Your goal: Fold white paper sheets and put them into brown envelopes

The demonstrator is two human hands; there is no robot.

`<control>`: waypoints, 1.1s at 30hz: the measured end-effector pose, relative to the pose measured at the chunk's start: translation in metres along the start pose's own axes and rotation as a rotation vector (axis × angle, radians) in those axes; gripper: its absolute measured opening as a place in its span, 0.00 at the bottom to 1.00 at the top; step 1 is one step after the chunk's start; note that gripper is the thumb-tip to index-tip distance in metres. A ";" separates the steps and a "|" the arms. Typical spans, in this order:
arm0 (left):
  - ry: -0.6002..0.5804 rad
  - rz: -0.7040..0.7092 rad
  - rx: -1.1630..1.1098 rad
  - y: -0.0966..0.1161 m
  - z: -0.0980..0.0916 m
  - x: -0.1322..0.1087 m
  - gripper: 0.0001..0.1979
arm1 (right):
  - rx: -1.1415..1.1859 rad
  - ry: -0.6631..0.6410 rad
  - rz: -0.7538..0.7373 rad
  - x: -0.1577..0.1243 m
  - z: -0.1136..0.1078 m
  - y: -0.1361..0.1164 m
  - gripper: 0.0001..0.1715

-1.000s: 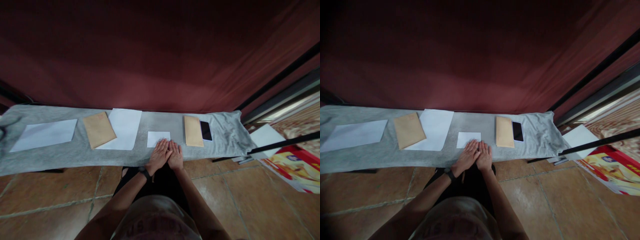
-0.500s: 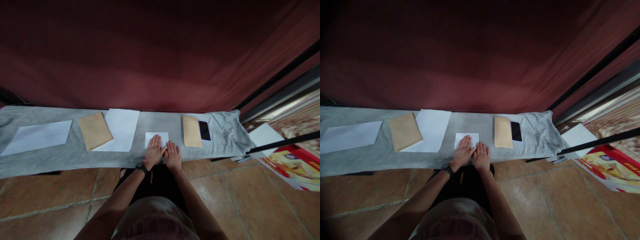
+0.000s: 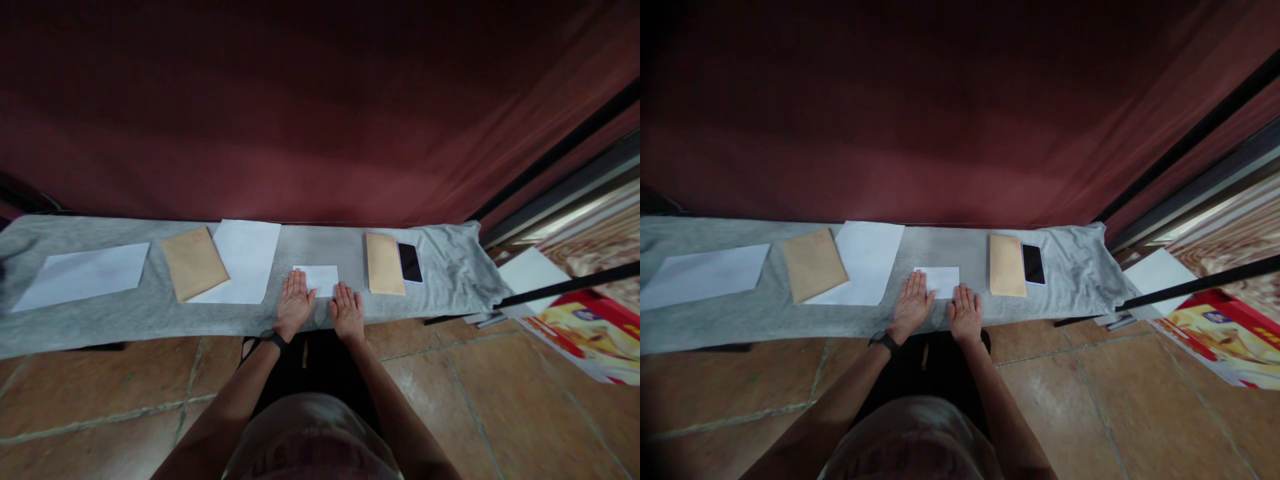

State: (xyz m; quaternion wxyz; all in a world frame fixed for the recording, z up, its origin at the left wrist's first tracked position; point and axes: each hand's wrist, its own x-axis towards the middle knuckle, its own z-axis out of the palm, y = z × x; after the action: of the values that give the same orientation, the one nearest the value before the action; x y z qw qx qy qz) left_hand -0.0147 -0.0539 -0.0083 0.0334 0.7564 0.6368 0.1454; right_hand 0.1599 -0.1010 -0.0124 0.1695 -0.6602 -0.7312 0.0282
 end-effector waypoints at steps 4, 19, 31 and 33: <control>-0.004 0.003 -0.005 0.000 0.001 0.000 0.35 | 0.038 -0.025 -0.010 0.016 -0.004 0.000 0.29; 0.003 -0.003 0.013 0.001 -0.001 0.000 0.34 | 0.004 0.002 -0.038 0.051 0.007 -0.003 0.30; -0.019 0.051 -0.049 0.021 -0.003 0.013 0.33 | -0.018 0.001 0.020 0.044 0.003 -0.002 0.30; -0.050 0.149 -0.091 0.035 -0.001 0.020 0.32 | -0.032 -0.024 0.006 0.043 0.000 -0.002 0.31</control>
State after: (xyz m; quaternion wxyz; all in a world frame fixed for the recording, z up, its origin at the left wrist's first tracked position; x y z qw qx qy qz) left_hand 0.0210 -0.0407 0.0046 0.0726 0.8029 0.5704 0.1574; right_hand 0.1549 -0.0588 -0.0030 0.1501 -0.6644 -0.7317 0.0251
